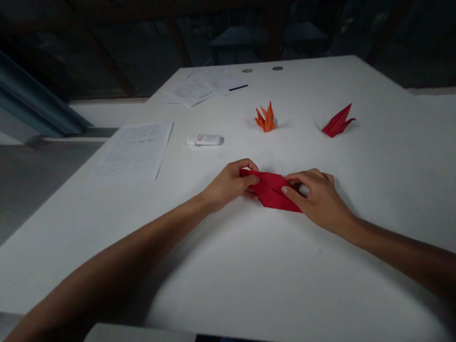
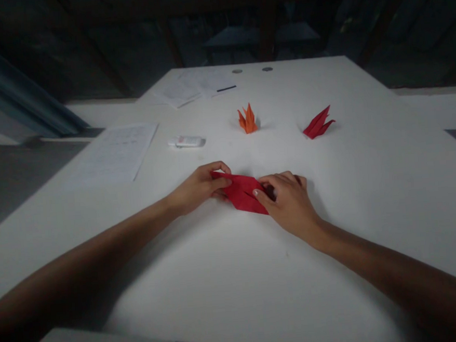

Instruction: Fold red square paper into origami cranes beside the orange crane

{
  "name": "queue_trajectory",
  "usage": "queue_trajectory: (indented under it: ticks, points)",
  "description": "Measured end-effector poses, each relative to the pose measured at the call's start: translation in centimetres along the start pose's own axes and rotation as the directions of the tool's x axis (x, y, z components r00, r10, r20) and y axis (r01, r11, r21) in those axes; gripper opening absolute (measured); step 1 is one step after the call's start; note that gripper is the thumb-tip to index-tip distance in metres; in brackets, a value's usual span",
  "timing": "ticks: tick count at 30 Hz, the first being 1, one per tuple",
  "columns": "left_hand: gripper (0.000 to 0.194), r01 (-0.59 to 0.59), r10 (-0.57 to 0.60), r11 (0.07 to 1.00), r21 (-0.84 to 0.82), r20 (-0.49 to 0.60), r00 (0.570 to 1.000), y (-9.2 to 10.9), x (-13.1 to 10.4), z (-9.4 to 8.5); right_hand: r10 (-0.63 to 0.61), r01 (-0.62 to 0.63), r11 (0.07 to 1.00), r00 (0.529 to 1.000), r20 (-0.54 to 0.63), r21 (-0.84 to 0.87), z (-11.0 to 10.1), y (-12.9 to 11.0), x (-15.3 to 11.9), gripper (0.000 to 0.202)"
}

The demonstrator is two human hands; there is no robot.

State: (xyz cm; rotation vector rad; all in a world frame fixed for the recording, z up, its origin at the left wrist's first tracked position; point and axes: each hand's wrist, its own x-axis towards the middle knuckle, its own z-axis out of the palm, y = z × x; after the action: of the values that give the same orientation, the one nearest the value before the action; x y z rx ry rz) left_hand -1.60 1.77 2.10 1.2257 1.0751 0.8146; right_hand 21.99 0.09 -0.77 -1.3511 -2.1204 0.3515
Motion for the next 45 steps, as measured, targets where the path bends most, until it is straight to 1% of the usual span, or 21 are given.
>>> queue_trajectory:
  ticks: [2,3,4,6,7,8,9,10,11,13,15,17,22,26,28,30,31,37,40,43,45]
  points:
    - [0.016,0.051,-0.049,0.997,-0.061,0.046,0.998,0.1,-0.3,0.1,-0.011,0.011,1.0,1.0,0.001,0.002,-0.1,0.0,0.1,0.011]
    - [0.017,0.072,-0.069,0.996,-0.052,0.066,0.995,0.1,-0.4,0.1,-0.015,0.015,1.0,1.0,0.002,0.003,-0.1,0.0,0.1,0.009]
    - [0.017,0.085,-0.084,0.996,-0.008,0.079,0.993,0.2,-0.5,0.0,-0.018,0.018,1.0,1.0,0.007,0.005,-0.1,0.0,0.1,0.008]
    - [0.016,0.055,-0.072,0.976,0.211,0.074,0.995,0.6,-0.7,-0.3,-0.028,0.027,1.0,0.999,0.029,0.011,-0.1,0.1,0.1,0.007]
    - [0.016,0.004,-0.03,0.927,0.376,0.064,0.998,0.8,-0.7,-0.5,-0.033,0.032,0.999,0.999,0.04,0.015,-0.1,0.1,0.1,0.007]
    - [0.016,-0.074,0.051,0.832,0.55,0.058,0.997,1.0,-0.7,-0.7,-0.038,0.038,0.999,0.998,0.05,0.016,-0.1,0.1,0.1,0.007]
    - [0.018,-0.153,0.143,0.712,0.685,0.072,0.987,1.2,-0.8,-0.8,-0.047,0.047,0.999,0.997,0.059,0.014,0.0,0.1,0.1,0.007]
    - [0.02,-0.229,0.231,0.589,0.775,0.11,0.967,1.3,-0.8,-0.9,-0.061,0.06,0.998,0.996,0.065,0.008,0.0,0.1,0.1,0.008]
    - [0.023,-0.302,0.303,0.481,0.823,0.168,0.938,1.4,-0.8,-0.9,-0.081,0.081,0.997,0.994,0.07,-0.002,0.0,0.0,0.0,0.009]
    - [0.029,-0.421,0.375,0.342,0.84,0.289,0.881,1.4,-0.9,-0.7,-0.146,0.149,0.988,0.986,0.076,-0.03,0.0,-0.1,-0.2,0.012]
    - [0.032,-0.495,0.394,0.256,0.831,0.378,0.838,1.2,-0.9,-0.4,-0.224,0.229,0.971,0.971,0.078,-0.065,0.0,-0.3,-0.4,0.015]
    - [0.033,-0.531,0.381,0.205,0.822,0.432,0.817,0.9,-0.9,-0.3,-0.291,0.3,0.948,0.952,0.095,-0.103,0.0,-0.5,-0.7,0.016]
    - [0.028,-0.625,0.302,0.154,0.765,0.566,0.768,0.6,-0.6,-1.0,-0.386,0.41,0.895,0.91,0.155,-0.176,-0.5,-1.2,-1.1,0.021]
    - [0.024,-0.666,0.294,0.089,0.741,0.619,0.728,0.7,-0.6,-1.2,-0.446,0.483,0.851,0.872,0.203,-0.204,-1.0,-1.5,-1.1,0.024]
    - [0.024,-0.692,0.307,0.103,0.714,0.639,0.705,0.8,-0.6,-1.0,-0.482,0.528,0.831,0.84,0.249,-0.176,-1.1,-1.5,-1.1,0.025]
    - [0.025,-0.716,0.316,0.152,0.681,0.653,0.688,0.8,-0.7,-0.9,-0.511,0.563,0.815,0.811,0.285,-0.141,-1.1,-1.5,-1.1,0.028]
    - [0.026,-0.724,0.322,0.179,0.666,0.655,0.683,0.8,-0.7,-0.8,-0.515,0.567,0.813,0.807,0.29,-0.134,-1.1,-1.5,-1.1,0.03]
    - [0.026,-0.722,0.28,0.303,0.623,0.665,0.692,1.7,-1.0,-1.2,-0.493,0.544,0.821,0.828,0.267,-0.173,-1.0,-1.5,-1.2,0.024]
    - [0.024,-0.71,0.292,0.375,0.596,0.651,0.7,1.9,-1.1,-1.3,-0.484,0.531,0.832,0.836,0.258,-0.162,-0.9,-1.5,-1.2,0.023]
    - [0.013,-0.695,0.308,0.392,0.603,0.626,0.717,1.7,-1.0,-1.1,-0.43,0.459,0.88,0.88,0.203,-0.124,-0.6,-1.3,-1.2,0.02]
    - [0.014,-0.688,0.317,0.389,0.613,0.612,0.725,1.3,-0.9,-0.9,-0.371,0.389,0.917,0.914,0.166,-0.093,-0.4,-1.2,-1.1,0.013]
